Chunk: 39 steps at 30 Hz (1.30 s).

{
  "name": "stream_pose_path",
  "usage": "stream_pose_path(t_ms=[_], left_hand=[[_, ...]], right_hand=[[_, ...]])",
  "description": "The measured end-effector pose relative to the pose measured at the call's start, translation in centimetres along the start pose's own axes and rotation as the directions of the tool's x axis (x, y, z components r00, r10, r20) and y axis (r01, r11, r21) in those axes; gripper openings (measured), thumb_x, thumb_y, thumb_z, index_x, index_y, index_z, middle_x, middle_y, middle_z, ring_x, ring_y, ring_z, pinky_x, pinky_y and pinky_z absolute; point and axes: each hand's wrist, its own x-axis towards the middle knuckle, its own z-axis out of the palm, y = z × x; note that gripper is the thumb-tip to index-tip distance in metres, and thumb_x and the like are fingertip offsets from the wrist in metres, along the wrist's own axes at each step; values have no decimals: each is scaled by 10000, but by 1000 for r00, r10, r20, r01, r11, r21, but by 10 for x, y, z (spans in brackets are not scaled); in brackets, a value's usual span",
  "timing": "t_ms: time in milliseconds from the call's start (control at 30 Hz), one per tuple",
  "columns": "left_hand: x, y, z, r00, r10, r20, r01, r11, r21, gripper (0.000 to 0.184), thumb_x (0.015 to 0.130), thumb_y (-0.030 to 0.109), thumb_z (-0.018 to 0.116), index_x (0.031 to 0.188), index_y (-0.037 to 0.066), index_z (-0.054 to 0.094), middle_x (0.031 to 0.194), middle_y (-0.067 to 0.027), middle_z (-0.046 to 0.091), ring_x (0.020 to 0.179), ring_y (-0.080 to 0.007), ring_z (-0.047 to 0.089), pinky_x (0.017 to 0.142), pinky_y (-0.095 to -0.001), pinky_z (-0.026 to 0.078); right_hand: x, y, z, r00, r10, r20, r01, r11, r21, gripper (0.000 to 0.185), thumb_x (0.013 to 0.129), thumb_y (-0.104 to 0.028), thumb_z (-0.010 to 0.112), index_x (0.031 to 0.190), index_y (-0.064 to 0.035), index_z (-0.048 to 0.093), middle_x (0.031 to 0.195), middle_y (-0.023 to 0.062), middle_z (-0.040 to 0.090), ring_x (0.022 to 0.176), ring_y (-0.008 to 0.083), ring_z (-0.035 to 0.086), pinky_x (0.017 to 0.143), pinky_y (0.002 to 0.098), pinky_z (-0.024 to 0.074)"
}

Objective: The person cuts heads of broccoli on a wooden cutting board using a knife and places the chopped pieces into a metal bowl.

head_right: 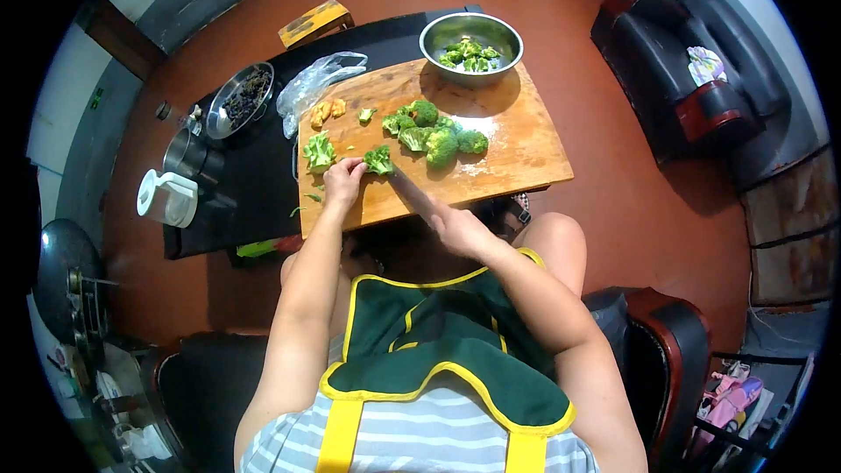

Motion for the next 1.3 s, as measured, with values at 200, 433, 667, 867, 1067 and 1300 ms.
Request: stream_pose_path(t_ms=[200, 433, 667, 867, 1067, 1300], left_hand=[[2, -7, 5, 986, 167, -16, -166, 985, 46, 294, 808, 94, 619, 1100, 120, 650, 843, -138, 641, 785, -282, 627, 726, -349, 505], [9, -4, 7, 976, 218, 17, -218, 968, 125, 264, 806, 122, 623, 1064, 142, 674, 793, -138, 622, 771, -292, 614, 725, -370, 496], [8, -2, 8, 984, 172, 54, -176, 981, 86, 269, 808, 112, 593, 1068, 117, 661, 852, -151, 617, 826, -302, 608, 762, -373, 488], [-12, 0, -9, 978, 206, 33, -207, 977, 50, 457, 794, 18, 523, 1230, 150, 549, 979, -151, 596, 911, -311, 594, 800, -397, 477], [-21, -13, -4, 946, 313, 83, -322, 938, 125, 503, 774, 69, 606, 1267, 129, 528, 1139, -152, 486, 980, -276, 540, 805, -338, 503], [-24, -12, 13, 993, 117, -24, -117, 992, -40, 353, 790, 122, 622, 1139, 69, 625, 920, -140, 543, 864, -263, 553, 756, -349, 462]], right_hand=[[-35, -51, -16, 993, 118, 17, -104, 930, -353, 661, 844, -89, 446, 1443, -114, 170, 730, 237, 626, 643, 370, 637, 576, 469, 522], [-20, -58, -12, 997, 83, 0, -74, 885, -459, 709, 827, -86, 481, 1459, -104, 160, 769, 195, 623, 681, 331, 648, 576, 427, 535], [-8, -58, -7, 980, 190, 60, -152, 908, -390, 677, 859, -143, 473, 1460, -124, 162, 834, 227, 634, 737, 357, 649, 642, 456, 530], [9, 0, -2, 998, 40, -53, -32, 988, 148, 535, 934, -242, 392, 1429, -136, 217, 932, 300, 612, 862, 478, 584, 784, 541, 457], [-33, -45, -27, 996, 88, -19, -89, 932, -350, 578, 924, -186, 444, 1445, -138, 197, 708, 228, 623, 615, 376, 623, 548, 492, 501], [-42, -58, -8, 999, -19, -31, 1, 876, -482, 714, 820, -80, 508, 1456, -113, 183, 704, 184, 594, 566, 311, 623, 487, 407, 516]])
